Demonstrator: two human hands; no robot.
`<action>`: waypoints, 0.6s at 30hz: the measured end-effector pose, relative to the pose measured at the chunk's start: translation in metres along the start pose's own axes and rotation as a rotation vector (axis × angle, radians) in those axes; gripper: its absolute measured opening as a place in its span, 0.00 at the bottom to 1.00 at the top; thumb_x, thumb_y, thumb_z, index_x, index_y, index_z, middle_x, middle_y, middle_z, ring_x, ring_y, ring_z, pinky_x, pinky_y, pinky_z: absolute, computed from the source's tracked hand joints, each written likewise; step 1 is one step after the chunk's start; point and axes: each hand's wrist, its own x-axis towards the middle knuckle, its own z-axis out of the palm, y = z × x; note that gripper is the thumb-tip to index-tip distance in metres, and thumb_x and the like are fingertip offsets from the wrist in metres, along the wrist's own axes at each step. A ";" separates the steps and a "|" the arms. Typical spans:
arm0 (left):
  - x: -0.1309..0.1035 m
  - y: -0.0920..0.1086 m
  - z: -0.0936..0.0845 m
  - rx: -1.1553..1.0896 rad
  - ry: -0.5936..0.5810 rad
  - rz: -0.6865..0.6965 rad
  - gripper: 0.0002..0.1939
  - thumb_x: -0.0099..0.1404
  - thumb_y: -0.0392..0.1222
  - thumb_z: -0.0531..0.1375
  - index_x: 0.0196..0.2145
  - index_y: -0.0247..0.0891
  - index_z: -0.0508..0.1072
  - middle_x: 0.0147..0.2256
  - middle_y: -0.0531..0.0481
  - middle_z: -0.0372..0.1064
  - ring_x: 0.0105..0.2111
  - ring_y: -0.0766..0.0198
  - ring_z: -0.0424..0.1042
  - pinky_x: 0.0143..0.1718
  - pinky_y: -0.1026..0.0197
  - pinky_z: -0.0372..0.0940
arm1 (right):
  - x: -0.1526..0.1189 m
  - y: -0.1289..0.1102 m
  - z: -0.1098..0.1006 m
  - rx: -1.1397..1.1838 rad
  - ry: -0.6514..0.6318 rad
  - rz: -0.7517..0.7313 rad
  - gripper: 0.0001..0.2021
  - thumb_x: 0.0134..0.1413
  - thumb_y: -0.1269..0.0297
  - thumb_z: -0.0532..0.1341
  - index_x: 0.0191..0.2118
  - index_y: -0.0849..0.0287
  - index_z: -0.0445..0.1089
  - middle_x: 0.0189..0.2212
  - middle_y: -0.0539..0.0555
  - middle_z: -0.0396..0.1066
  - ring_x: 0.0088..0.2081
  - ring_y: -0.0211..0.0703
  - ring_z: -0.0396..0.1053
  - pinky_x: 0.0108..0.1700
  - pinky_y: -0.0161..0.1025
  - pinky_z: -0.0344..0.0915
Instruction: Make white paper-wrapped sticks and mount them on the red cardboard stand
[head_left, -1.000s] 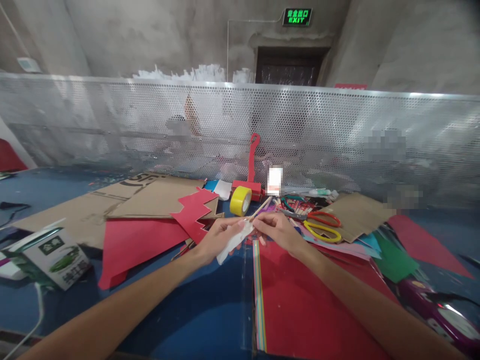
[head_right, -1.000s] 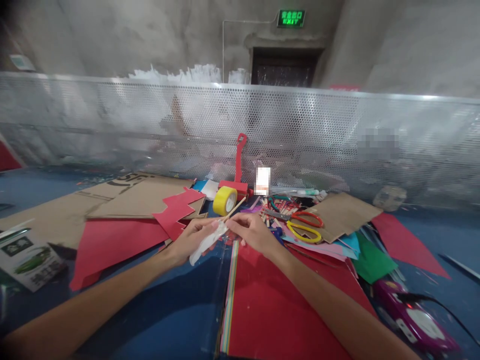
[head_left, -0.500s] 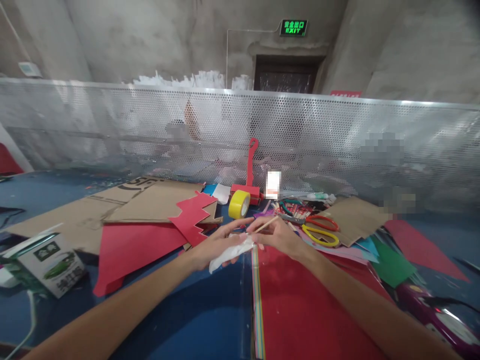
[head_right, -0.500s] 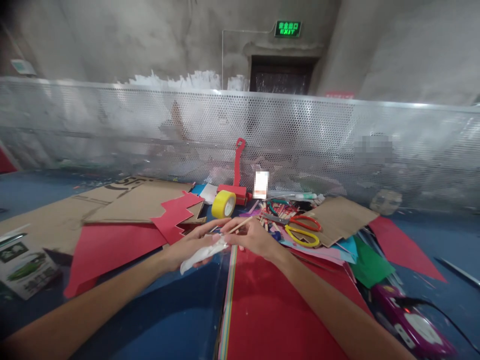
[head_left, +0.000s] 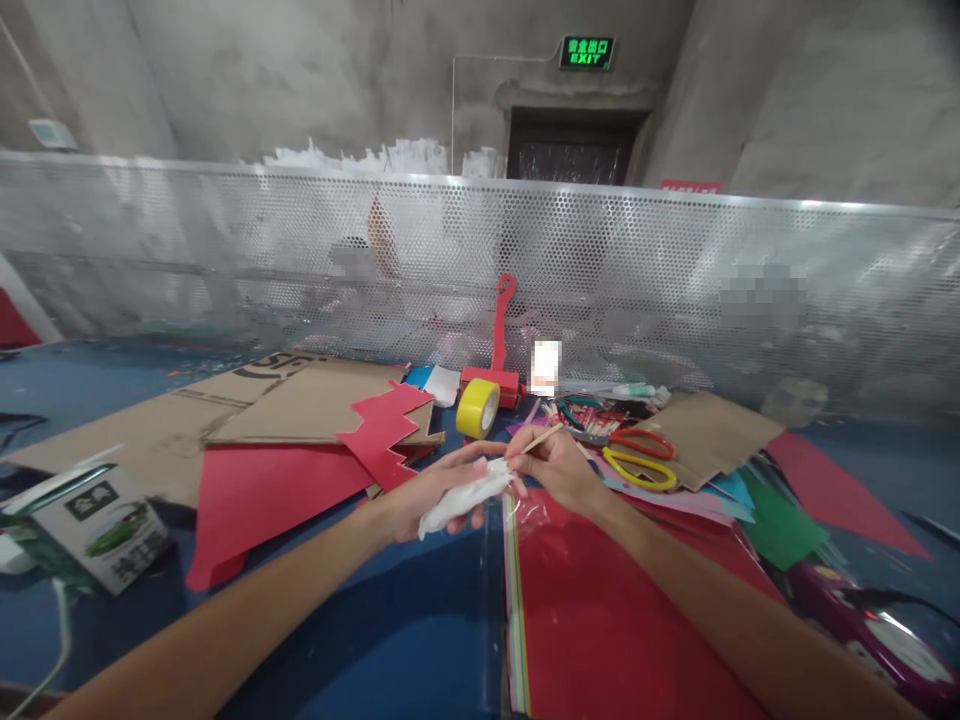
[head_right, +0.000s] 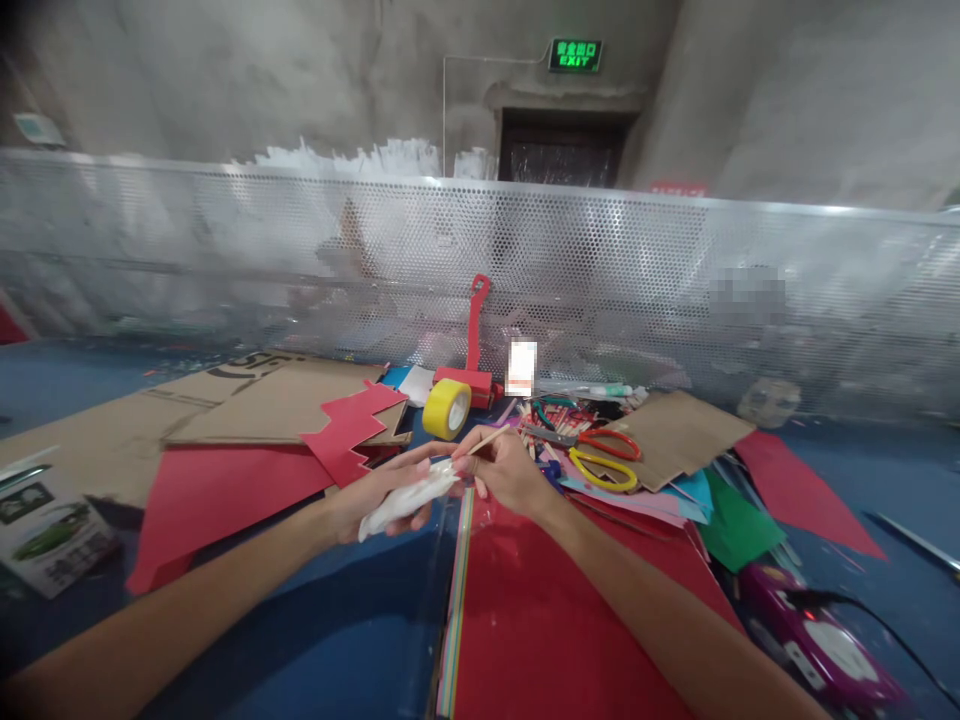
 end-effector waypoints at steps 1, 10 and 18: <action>0.000 0.000 0.000 0.035 -0.009 0.028 0.29 0.67 0.54 0.59 0.60 0.40 0.60 0.45 0.39 0.69 0.28 0.66 0.73 0.17 0.71 0.62 | 0.000 -0.001 -0.001 -0.009 -0.001 -0.001 0.14 0.48 0.55 0.70 0.30 0.59 0.69 0.19 0.48 0.71 0.17 0.37 0.67 0.22 0.35 0.62; 0.002 -0.006 -0.008 0.771 0.205 0.122 0.32 0.59 0.50 0.65 0.57 0.39 0.62 0.43 0.44 0.68 0.32 0.62 0.69 0.28 0.62 0.65 | 0.002 0.006 -0.008 -0.111 -0.002 0.033 0.14 0.51 0.54 0.68 0.32 0.59 0.68 0.18 0.46 0.70 0.16 0.37 0.67 0.25 0.36 0.61; -0.003 -0.006 0.004 0.956 0.215 0.192 0.23 0.66 0.53 0.57 0.54 0.39 0.63 0.42 0.46 0.70 0.36 0.59 0.69 0.34 0.60 0.62 | 0.001 0.003 -0.002 -0.084 0.032 0.132 0.17 0.49 0.50 0.69 0.32 0.60 0.69 0.22 0.48 0.70 0.19 0.35 0.66 0.25 0.36 0.63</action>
